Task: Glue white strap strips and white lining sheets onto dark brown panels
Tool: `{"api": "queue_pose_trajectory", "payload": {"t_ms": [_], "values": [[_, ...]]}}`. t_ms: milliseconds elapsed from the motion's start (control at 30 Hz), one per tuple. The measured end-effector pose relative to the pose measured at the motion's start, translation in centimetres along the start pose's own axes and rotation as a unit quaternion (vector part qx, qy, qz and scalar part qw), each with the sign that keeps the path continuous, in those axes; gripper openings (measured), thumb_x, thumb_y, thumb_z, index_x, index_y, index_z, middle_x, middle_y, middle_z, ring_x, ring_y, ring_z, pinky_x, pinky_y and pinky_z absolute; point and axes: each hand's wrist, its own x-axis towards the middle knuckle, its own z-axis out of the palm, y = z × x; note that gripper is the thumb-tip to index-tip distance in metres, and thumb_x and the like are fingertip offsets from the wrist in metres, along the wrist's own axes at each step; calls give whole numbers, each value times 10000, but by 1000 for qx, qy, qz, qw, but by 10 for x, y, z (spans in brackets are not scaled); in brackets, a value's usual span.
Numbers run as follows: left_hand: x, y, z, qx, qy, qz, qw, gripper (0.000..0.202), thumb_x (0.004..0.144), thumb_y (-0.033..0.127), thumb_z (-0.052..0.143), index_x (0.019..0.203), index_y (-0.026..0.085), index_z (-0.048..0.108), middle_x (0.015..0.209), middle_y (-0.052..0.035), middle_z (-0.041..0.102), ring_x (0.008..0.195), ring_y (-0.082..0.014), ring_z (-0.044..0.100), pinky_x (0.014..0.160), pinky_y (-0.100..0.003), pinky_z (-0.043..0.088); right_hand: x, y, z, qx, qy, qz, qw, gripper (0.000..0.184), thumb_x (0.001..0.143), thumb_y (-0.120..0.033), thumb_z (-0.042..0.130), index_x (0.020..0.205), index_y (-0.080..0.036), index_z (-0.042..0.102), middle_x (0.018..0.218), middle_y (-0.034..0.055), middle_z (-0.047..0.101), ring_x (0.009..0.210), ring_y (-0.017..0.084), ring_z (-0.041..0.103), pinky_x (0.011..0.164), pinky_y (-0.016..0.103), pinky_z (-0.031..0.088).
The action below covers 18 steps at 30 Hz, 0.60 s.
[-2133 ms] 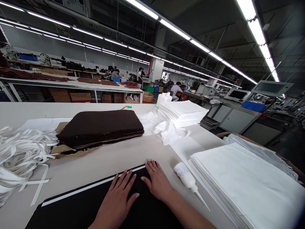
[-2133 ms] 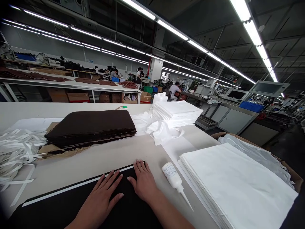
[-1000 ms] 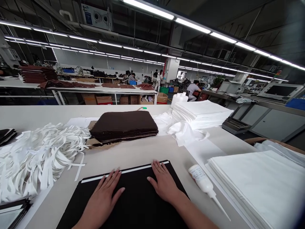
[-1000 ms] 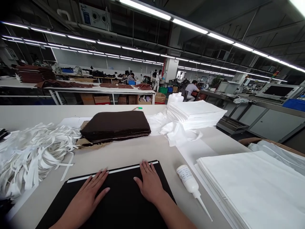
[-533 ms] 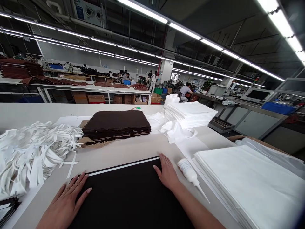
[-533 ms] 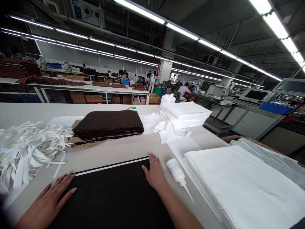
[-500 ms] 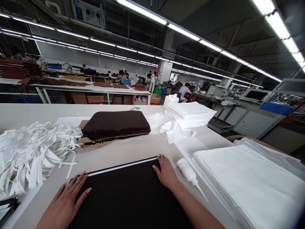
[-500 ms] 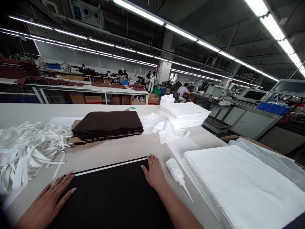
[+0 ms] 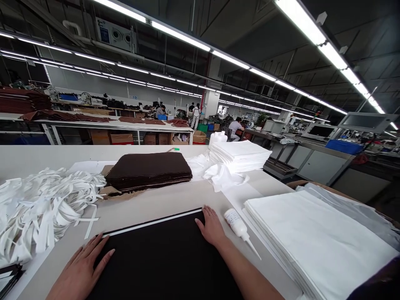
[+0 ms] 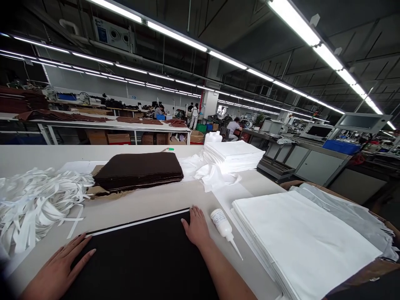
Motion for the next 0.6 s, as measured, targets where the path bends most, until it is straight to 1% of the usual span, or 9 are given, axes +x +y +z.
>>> {"api": "queue_pose_trajectory", "payload": {"t_ms": [67, 167, 233, 300, 367, 433, 467, 533, 600], "values": [[2, -1, 0, -16, 15, -12, 1000, 687, 965, 590, 372, 1479, 149, 484, 1581, -127, 435, 1457, -323, 423, 1223, -552, 356, 0, 0, 1, 9, 7, 5, 1000, 701, 1000, -520, 407, 1502, -32, 442, 1603, 177, 379, 1514, 295, 314, 1269, 443, 216], [1, 3, -2, -35, 37, -42, 998, 705, 962, 614, 354, 1431, 118, 533, 1524, -150, 504, 1412, -325, 481, 1222, -546, 366, 0, 1, 1, 28, 29, 19, 999, 723, 975, -487, 460, 1525, -24, 385, 1576, 200, 418, 1493, 301, 358, 1250, 451, 264], [-9, 10, -6, -40, 41, -53, 997, 737, 958, 648, 335, 1423, 116, 544, 1518, -160, 508, 1414, -332, 479, 1211, -557, 384, 0, 3, -2, 49, 43, 26, 998, 702, 963, -457, 470, 1527, -48, 383, 1547, 192, 464, 1456, 297, 419, 1218, 452, 326], [-30, 22, -17, -33, 38, -48, 998, 749, 955, 673, 339, 1442, 138, 534, 1539, -162, 484, 1429, -335, 462, 1195, -572, 404, -2, 5, -10, 76, 48, 19, 996, 640, 965, -457, 449, 1497, -101, 442, 1499, 160, 532, 1396, 279, 499, 1171, 436, 398], [-61, 36, -36, -13, 38, -34, 999, 711, 960, 662, 384, 1482, 191, 493, 1562, -142, 457, 1432, -330, 457, 1169, -578, 434, -7, 12, -23, 107, 49, 2, 993, 602, 972, -506, 407, 1448, -153, 508, 1442, 128, 592, 1327, 265, 566, 1105, 420, 467], [-96, 53, -63, 11, 43, -18, 999, 669, 969, 613, 453, 1541, 268, 398, 1574, -98, 439, 1407, -324, 486, 1113, -571, 495, -15, 28, -40, 132, 63, -1, 989, 626, 970, -569, 350, 1407, -168, 552, 1429, 145, 594, 1279, 302, 593, 1007, 459, 525], [-113, 61, -79, 20, 34, -2, 999, 693, 965, 599, 487, 1568, 293, 333, 1581, -83, 422, 1395, -323, 498, 1080, -556, 524, -19, 39, -49, 148, 90, 3, 985, 627, 938, -618, 400, 1355, -198, 605, 1386, 143, 625, 1202, 317, 636, 922, 453, 557], [-143, 77, -110, 12, -4, 7, 1000, 721, 974, 528, 530, 1598, 324, 232, 1592, -54, 397, 1394, -297, 496, 1073, -484, 537, -25, 70, -65, 124, 142, 4, 982, 635, 881, -684, 495, 1319, -251, 652, 1324, 161, 660, 1123, 333, 663, 878, 460, 537], [-168, 87, -138, -16, -31, -11, 999, 699, 978, 472, 553, 1592, 346, 244, 1584, -28, 415, 1396, -283, 495, 1063, -432, 549, -29, 107, -74, 62, 165, 20, 984, 639, 871, -714, 516, 1352, -314, 650, 1285, 193, 675, 921, 331, 697, 813, 512, 498]]}}
